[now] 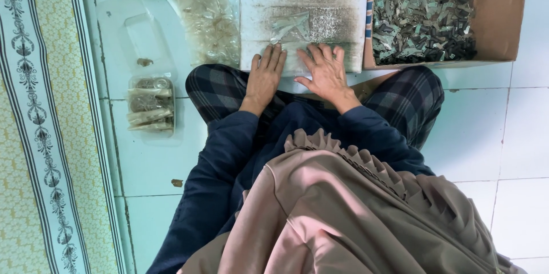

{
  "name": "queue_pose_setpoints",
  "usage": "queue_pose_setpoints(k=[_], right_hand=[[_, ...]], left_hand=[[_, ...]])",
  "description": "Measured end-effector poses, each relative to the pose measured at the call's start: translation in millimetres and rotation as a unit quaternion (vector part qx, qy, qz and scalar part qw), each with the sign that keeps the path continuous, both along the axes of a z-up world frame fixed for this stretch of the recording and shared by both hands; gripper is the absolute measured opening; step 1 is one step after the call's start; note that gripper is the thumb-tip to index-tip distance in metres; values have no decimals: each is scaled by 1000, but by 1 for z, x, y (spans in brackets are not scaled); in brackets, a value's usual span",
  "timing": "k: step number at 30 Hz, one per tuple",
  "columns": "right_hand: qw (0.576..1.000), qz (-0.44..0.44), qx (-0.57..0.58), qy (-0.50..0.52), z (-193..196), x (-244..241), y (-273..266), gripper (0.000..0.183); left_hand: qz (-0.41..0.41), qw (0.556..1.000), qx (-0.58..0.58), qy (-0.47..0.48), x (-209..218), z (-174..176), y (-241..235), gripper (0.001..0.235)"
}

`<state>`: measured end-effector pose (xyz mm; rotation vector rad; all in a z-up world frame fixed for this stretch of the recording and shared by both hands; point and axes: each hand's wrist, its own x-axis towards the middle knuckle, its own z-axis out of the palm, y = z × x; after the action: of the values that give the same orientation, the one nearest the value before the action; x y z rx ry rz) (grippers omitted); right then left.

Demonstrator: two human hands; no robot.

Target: Sorting small metal components from a cardboard box and placing them into small plastic bags.

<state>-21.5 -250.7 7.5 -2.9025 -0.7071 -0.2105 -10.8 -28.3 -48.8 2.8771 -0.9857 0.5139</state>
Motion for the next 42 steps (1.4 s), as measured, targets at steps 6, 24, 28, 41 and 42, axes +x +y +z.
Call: queue_pose_setpoints(k=[6,24,28,41,42], right_hand=[[999,-19,29,3,-16,-2,-8,63],[920,-220,325,-7,-34,32,2,32],[933,-232,276,-4,-28,37,10,32],[968,-167,164,-89,-24,35,16,18],[968,-165,165,-90,-26,35,17,18]], left_hand=[[-2,994,-26,106,3,-6,14,70],[148,952,-259,69,16,-1,-13,50],[131,979,-156,14,16,-6,-14,53],[36,997,67,13,8,26,-7,59],[38,997,67,13,8,19,-9,59]])
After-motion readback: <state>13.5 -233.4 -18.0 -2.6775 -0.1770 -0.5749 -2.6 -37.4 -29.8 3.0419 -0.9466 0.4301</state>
